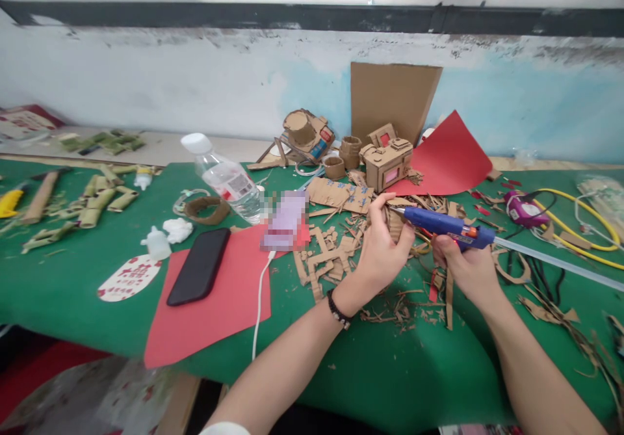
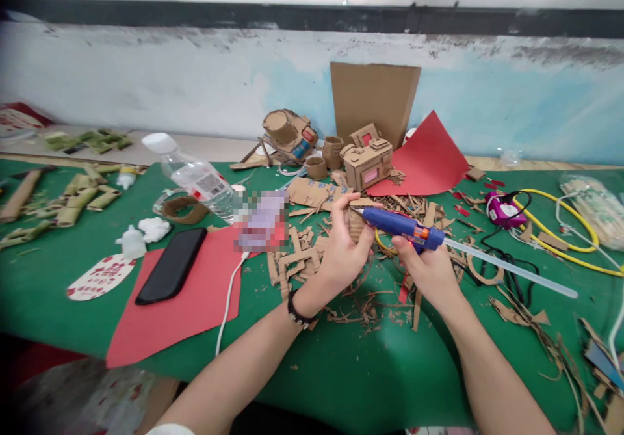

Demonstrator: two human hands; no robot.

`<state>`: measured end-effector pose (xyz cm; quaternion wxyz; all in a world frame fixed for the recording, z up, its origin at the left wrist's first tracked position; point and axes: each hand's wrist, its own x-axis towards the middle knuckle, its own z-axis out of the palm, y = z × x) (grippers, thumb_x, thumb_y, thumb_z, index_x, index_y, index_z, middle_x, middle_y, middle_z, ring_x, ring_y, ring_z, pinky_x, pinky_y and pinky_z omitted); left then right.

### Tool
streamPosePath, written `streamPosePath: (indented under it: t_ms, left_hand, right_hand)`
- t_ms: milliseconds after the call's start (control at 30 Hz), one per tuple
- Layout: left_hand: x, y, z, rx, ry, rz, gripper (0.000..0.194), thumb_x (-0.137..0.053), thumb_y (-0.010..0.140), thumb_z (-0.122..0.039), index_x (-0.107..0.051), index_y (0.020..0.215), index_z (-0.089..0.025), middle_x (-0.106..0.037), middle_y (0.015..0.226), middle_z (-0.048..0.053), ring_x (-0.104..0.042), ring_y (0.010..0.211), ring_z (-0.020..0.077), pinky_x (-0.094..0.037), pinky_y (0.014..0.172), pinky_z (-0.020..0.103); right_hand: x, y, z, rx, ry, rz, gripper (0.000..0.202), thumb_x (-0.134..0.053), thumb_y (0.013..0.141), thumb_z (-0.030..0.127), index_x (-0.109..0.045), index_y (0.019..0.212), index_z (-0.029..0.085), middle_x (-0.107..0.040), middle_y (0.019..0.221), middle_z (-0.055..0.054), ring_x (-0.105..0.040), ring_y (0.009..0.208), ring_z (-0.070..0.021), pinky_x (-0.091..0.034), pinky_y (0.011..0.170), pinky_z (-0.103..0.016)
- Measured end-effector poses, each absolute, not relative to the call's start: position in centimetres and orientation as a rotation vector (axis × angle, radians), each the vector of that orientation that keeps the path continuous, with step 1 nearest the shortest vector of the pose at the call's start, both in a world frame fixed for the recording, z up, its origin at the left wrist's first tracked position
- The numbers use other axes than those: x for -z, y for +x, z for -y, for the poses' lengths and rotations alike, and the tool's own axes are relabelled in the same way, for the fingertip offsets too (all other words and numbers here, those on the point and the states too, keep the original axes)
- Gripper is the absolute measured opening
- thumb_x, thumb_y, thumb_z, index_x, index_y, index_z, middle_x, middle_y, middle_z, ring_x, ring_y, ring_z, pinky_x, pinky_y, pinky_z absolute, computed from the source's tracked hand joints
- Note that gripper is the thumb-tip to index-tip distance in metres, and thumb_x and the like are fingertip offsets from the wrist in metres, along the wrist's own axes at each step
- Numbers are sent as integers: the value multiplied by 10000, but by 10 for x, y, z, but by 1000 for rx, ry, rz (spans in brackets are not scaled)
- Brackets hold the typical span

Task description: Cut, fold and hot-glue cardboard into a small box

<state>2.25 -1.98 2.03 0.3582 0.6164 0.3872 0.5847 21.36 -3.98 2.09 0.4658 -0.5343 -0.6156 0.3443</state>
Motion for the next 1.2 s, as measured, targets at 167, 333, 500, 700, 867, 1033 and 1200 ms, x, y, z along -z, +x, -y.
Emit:
streamPosePath:
  t_ms: [167,333,500,700,867,1033,1200]
  left_hand:
    - [-20,22,18,-1513,1583,-998,546,-669,1054,-391,-403,1515,-273,-699,1310,139,-737,1140,267,-605,1060,461]
    - [-24,19,19,-1531,1568,-1025,561,-695,1039,-403,-422,1515,-286,-696,1308,135,-736,1086,273,-626,1015,477]
    - [-28,16,19,-1550,1592,-1037,567,-682,1043,-379,-405,1526,-272,-707,1319,143,-738,1130,281,-602,1058,500]
    - [-36,12,18,-1553,1580,-982,506,-607,1078,-362,-362,1506,-253,-716,1385,143,-741,1165,253,-586,1074,472]
    - [-37,7,16,-1567,1502,-984,502,-623,1065,-388,-387,1490,-261,-713,1376,149,-726,853,185,-651,803,387]
    - [-40,-1,14,-1506,1419,-807,487,-612,1065,-478,-390,1456,-292,-692,1434,151,-607,568,79,-539,492,248]
    - [-42,-7,4,-1431,1342,-629,485,-612,1035,-561,-407,1386,-297,-724,1417,133,-565,452,50,-512,479,263]
  right_hand:
    - [-20,218,40,-768,-1348,1583,515,-667,972,726,-606,691,299,-605,556,-27,-574,514,-238,-494,495,-408]
    - [-24,225,39,-705,-1403,1677,546,-613,1005,720,-607,653,302,-628,568,-44,-601,545,-249,-507,535,-411]
    - [-24,228,39,-679,-1409,1674,525,-610,1011,710,-634,679,304,-623,575,-33,-602,553,-253,-498,549,-411]
    - [-21,235,41,-661,-1423,1546,454,-696,957,706,-708,793,283,-638,591,-25,-591,536,-254,-482,514,-404]
    - [-38,251,37,-610,-1320,1445,489,-630,999,700,-645,757,275,-599,594,-22,-546,507,-227,-457,521,-398]
    - [-47,282,17,-171,-1543,1545,379,-606,1011,619,-663,1086,252,-673,908,-69,-656,787,-284,-532,744,-443]
    - [-29,324,2,38,-1569,1931,368,-587,913,367,-606,1247,213,-613,1239,-171,-656,1137,-357,-545,1002,-501]
